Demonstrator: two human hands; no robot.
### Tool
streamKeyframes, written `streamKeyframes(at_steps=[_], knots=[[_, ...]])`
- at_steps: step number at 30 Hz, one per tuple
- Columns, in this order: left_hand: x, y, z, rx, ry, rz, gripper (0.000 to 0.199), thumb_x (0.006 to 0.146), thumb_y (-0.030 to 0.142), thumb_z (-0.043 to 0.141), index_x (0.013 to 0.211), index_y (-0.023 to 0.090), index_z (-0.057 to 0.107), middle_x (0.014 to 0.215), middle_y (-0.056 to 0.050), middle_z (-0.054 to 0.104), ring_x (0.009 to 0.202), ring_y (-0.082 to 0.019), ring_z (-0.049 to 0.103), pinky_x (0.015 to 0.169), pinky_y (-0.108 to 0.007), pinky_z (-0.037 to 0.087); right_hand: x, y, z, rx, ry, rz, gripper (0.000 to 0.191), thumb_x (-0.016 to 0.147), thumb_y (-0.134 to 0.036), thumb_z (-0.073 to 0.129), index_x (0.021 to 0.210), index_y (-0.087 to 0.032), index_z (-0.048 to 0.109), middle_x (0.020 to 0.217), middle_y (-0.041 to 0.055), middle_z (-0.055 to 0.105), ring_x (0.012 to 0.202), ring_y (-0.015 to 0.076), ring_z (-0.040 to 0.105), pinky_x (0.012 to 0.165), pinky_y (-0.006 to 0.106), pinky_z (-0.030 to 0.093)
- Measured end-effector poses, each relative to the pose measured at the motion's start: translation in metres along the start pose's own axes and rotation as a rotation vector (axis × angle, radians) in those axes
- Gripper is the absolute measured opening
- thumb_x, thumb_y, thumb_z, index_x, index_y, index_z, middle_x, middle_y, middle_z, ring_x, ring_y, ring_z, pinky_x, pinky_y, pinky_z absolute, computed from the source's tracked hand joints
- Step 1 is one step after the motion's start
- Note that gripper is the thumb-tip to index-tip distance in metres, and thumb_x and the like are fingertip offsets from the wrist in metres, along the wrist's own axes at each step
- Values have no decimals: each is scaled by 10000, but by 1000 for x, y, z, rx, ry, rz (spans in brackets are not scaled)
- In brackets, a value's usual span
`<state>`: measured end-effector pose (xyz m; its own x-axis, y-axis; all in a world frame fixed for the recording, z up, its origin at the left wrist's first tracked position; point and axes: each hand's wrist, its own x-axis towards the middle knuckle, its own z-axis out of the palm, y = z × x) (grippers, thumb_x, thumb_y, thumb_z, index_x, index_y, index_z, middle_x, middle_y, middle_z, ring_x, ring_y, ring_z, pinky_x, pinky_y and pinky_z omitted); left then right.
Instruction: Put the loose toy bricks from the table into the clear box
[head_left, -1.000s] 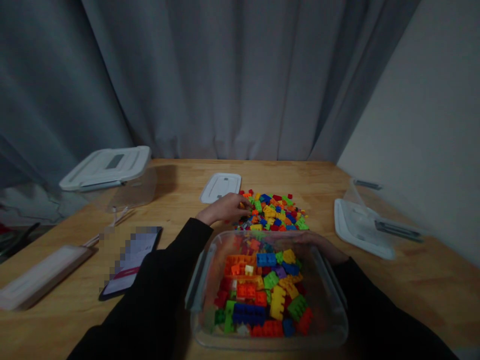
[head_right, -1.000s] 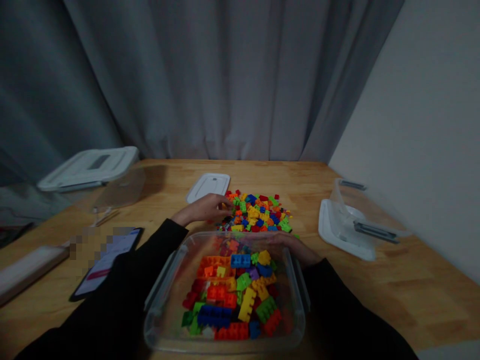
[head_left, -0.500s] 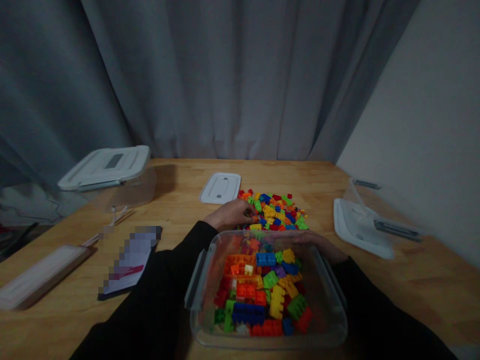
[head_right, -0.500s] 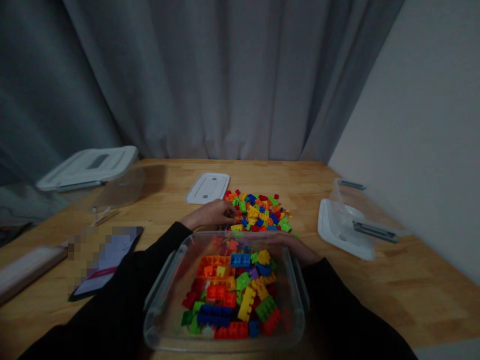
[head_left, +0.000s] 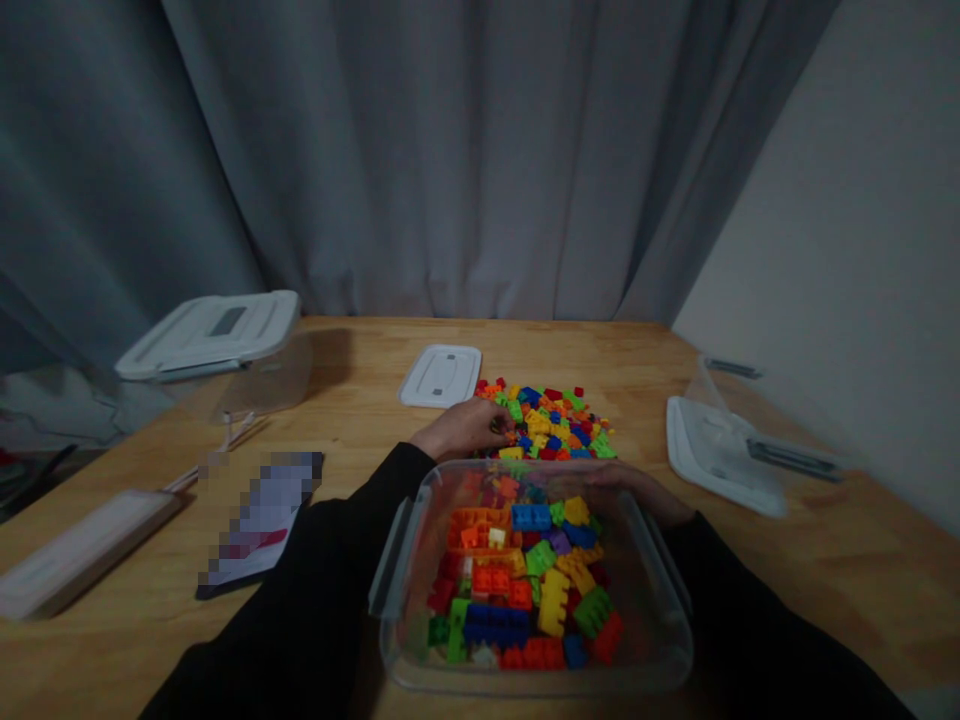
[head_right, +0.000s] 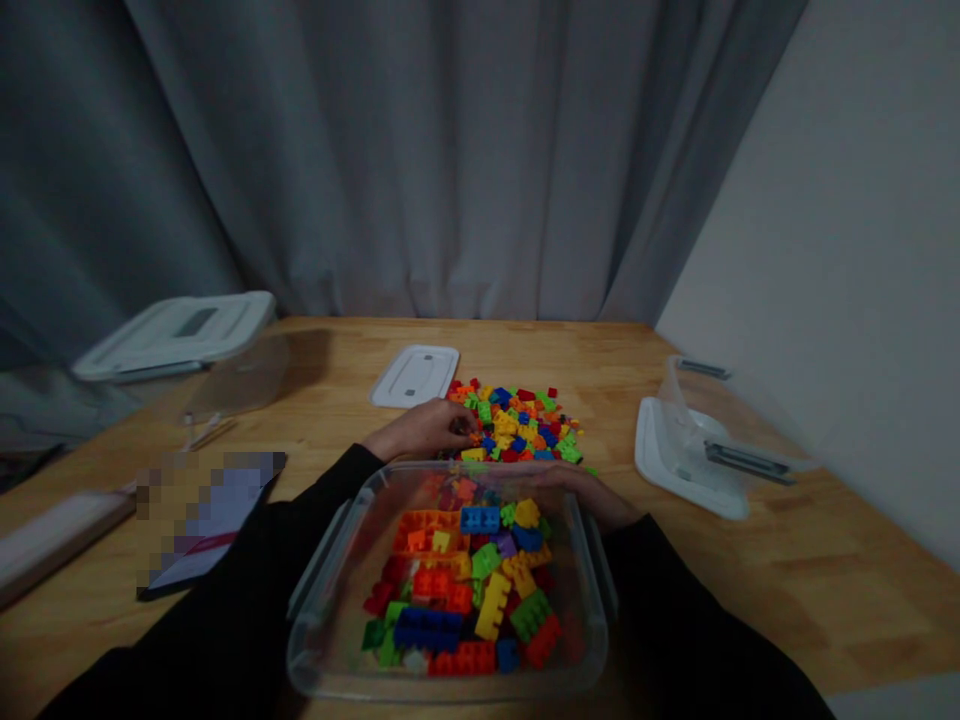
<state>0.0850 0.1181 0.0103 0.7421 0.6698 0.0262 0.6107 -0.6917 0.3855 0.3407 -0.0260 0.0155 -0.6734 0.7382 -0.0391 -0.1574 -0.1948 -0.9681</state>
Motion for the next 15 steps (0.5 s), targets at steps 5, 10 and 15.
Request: streamKeyframes(at_steps=[5,10,15], knots=[[1,-2,2,-12,1,16,245,877,370,657,1030,203,749,955,-59,780,820,-186,679,686,-271,431,1,4,-3,-14,-12,-5,468,923,-310,506,1341,-209,693,1460,46,630,1428,261,502,1250,438,274],[-1,1,-1,-15,-3,16,201,879,359,652,967,202,741,902,-43,768,778,-174,664,651,-263,413,1,5,-4,1,-19,-8,480,931,-326,509,1368,-211,671,1476,59,614,1407,257,527,1239,437,290],[-2,3,-2,-14,-5,5,167,871,325,650,944,200,733,874,-36,763,751,-167,656,630,-259,403,0,2,-4,-40,-15,-14,464,934,-321,500,1342,-209,692,1482,52,608,1410,257,523,1248,436,269]])
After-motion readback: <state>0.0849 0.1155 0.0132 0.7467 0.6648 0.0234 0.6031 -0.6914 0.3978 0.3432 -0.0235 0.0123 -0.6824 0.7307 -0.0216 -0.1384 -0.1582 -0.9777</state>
